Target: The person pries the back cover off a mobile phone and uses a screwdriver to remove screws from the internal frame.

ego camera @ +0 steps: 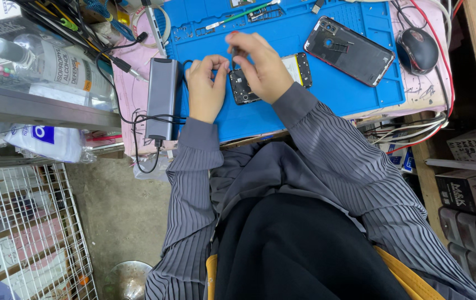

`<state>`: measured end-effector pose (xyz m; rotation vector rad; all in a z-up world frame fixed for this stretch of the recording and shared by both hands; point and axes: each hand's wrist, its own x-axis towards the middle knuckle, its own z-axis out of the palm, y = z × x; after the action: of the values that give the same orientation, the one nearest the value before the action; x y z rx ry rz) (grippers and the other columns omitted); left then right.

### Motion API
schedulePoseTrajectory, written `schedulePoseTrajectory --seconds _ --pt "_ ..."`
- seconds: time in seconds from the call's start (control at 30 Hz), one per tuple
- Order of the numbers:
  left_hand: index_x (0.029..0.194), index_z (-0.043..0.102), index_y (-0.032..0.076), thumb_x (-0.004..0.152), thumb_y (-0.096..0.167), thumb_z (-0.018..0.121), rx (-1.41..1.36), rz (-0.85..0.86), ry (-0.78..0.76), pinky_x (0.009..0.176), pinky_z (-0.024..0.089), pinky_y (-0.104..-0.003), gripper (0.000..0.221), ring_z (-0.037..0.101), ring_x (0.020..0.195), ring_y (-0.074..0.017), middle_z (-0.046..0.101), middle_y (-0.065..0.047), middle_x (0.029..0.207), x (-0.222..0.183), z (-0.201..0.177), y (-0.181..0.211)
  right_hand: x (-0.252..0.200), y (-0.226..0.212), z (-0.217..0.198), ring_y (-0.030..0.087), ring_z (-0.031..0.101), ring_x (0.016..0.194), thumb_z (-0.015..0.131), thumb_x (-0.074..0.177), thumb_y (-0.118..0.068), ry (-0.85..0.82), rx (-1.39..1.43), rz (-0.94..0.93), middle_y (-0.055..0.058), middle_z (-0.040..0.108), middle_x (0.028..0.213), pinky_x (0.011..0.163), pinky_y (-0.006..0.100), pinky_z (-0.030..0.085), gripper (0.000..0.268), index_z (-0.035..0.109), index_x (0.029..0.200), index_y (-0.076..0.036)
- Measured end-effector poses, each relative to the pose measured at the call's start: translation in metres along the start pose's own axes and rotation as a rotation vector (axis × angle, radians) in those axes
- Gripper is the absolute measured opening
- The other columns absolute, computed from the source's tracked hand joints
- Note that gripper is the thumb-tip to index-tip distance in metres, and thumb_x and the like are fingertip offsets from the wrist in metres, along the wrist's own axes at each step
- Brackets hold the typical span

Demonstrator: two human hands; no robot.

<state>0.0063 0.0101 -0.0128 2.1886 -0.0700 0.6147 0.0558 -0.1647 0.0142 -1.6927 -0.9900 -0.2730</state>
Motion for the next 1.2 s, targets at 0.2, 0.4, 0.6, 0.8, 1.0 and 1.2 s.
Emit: schedulePoseTrajectory --seconds 0.2,0.4,0.6,0.8,1.0,1.2 --pt "0.102 0.074 0.011 0.098 0.018 0.071 -0.002 -0.011 -0.016 0.08 0.039 -0.034 0.009 0.053 0.078 -0.016 0.071 0.001 0.087 -0.001 0.001 -0.004 0.01 -0.006 0.002 0.021 0.062 0.104 0.067 0.101 0.011 -0.055 0.065 -0.033 0.012 0.056 0.125 0.095 0.033 0.054 0.046 0.051 0.14 -0.009" --pt "0.101 0.078 0.013 0.095 0.015 0.071 0.007 0.053 -0.054 0.083 0.037 -0.035 0.009 0.055 0.083 -0.0171 0.072 0.001 0.091 0.001 -0.002 -0.004 0.008 0.01 0.0 0.019 0.064 0.116 0.058 0.105 0.014 -0.012 0.201 0.058 0.008 0.059 0.126 0.107 0.033 0.053 0.057 0.04 0.153 -0.011" --pt "0.096 0.077 0.011 0.08 0.01 0.076 -0.007 0.085 -0.106 0.083 0.038 -0.034 0.017 0.056 0.084 -0.0179 0.073 0.001 0.093 0.002 -0.008 -0.004 0.006 0.011 0.0 0.018 0.063 0.118 0.06 0.103 0.014 -0.019 0.092 0.041 0.012 0.058 0.134 0.102 0.031 0.054 0.057 0.041 0.151 -0.011" --pt "0.094 0.08 0.012 0.083 0.016 0.084 -0.037 0.064 -0.1 0.079 0.041 -0.034 0.013 0.056 0.083 -0.0182 0.074 0.001 0.094 0.002 -0.007 -0.006 0.003 0.014 -0.003 0.016 0.062 0.116 0.057 0.107 0.014 0.006 0.224 0.07 0.009 0.059 0.127 0.103 0.029 0.053 0.056 0.037 0.152 -0.011" --pt "0.088 0.08 0.012 0.087 0.015 0.082 -0.014 0.079 -0.073 0.081 0.042 -0.036 0.004 0.058 0.087 -0.0219 0.074 -0.001 0.091 0.003 -0.005 -0.007 -0.008 0.017 -0.016 0.016 0.062 0.114 0.057 0.108 0.015 0.091 0.25 0.055 0.01 0.058 0.125 0.102 0.03 0.053 0.057 0.033 0.153 -0.011" --pt "0.09 0.072 0.009 0.092 0.013 0.077 0.287 0.359 -0.089 0.081 0.041 -0.041 0.007 0.056 0.093 -0.0275 0.067 -0.003 0.093 0.004 -0.009 0.008 -0.036 0.023 -0.049 0.015 0.061 0.112 0.056 0.109 0.018 0.23 0.278 0.078 0.012 0.057 0.127 0.101 0.029 0.054 0.06 0.03 0.153 -0.013"
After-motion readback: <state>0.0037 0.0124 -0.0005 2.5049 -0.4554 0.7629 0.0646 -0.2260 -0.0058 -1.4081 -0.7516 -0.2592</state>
